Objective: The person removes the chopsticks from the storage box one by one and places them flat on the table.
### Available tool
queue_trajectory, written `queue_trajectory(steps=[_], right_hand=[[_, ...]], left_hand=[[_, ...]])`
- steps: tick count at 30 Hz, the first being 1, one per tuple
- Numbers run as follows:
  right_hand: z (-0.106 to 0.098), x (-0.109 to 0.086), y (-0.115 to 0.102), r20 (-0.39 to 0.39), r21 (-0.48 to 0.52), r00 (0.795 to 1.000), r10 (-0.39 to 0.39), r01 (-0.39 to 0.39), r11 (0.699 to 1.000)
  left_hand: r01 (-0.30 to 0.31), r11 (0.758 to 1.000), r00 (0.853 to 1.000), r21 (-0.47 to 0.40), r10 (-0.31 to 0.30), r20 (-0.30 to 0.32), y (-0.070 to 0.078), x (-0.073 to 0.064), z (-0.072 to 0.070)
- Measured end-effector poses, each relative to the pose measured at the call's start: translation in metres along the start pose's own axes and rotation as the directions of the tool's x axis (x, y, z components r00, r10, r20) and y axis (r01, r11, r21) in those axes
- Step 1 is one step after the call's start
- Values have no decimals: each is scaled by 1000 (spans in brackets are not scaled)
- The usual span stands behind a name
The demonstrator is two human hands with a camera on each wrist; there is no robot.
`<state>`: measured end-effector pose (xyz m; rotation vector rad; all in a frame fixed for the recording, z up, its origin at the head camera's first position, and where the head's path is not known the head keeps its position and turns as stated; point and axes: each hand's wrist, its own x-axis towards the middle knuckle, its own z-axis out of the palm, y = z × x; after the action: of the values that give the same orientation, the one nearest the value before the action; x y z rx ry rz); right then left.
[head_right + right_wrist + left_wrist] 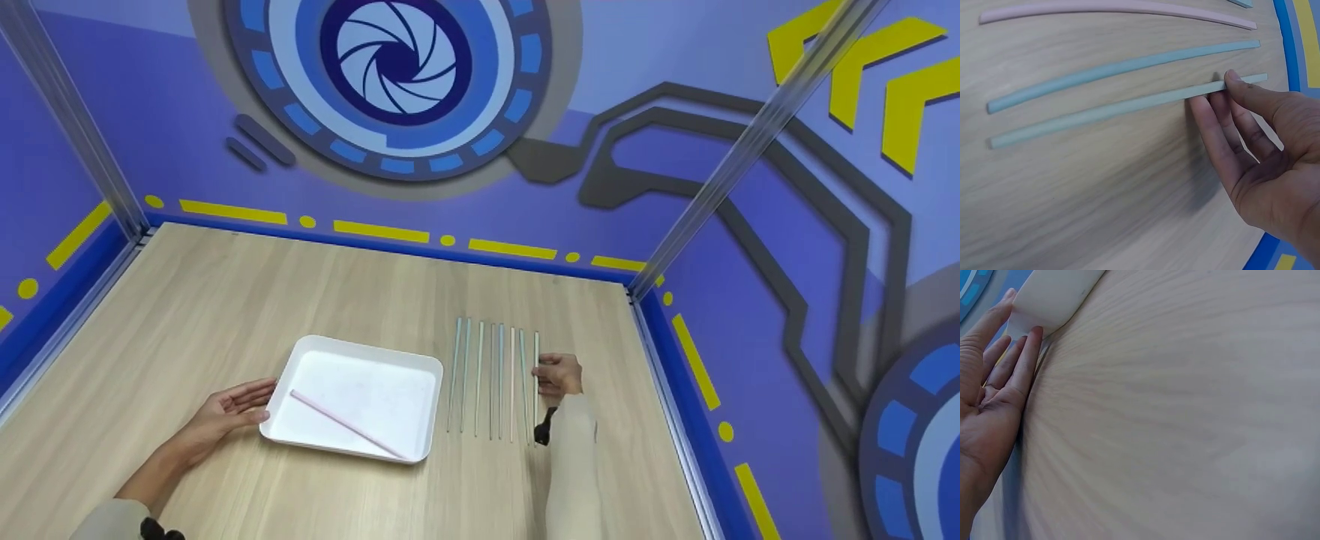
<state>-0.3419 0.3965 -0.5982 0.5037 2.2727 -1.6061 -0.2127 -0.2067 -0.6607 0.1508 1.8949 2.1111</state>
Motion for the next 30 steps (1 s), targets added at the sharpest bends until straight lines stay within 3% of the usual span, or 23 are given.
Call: queue_trajectory(steps=[6,17,25,30], right_hand=[[3,-1,3,-18,3,1000,11,-11,1000],[7,2,-1,-80,-125,997,-19,9,992],[13,-17,-18,-55,-266,995,-84,67,962],[22,-29,-38,6,-314,992,-128,124,941]], left_hand=[[2,1000,1000,2,-2,8,1,-1,0],[4,1000,1000,8,-4,-12,1,1,-1],[0,1000,1000,21,0,-17,3,-2,-2],[13,1000,1000,27,-13,-23,1,0,2]])
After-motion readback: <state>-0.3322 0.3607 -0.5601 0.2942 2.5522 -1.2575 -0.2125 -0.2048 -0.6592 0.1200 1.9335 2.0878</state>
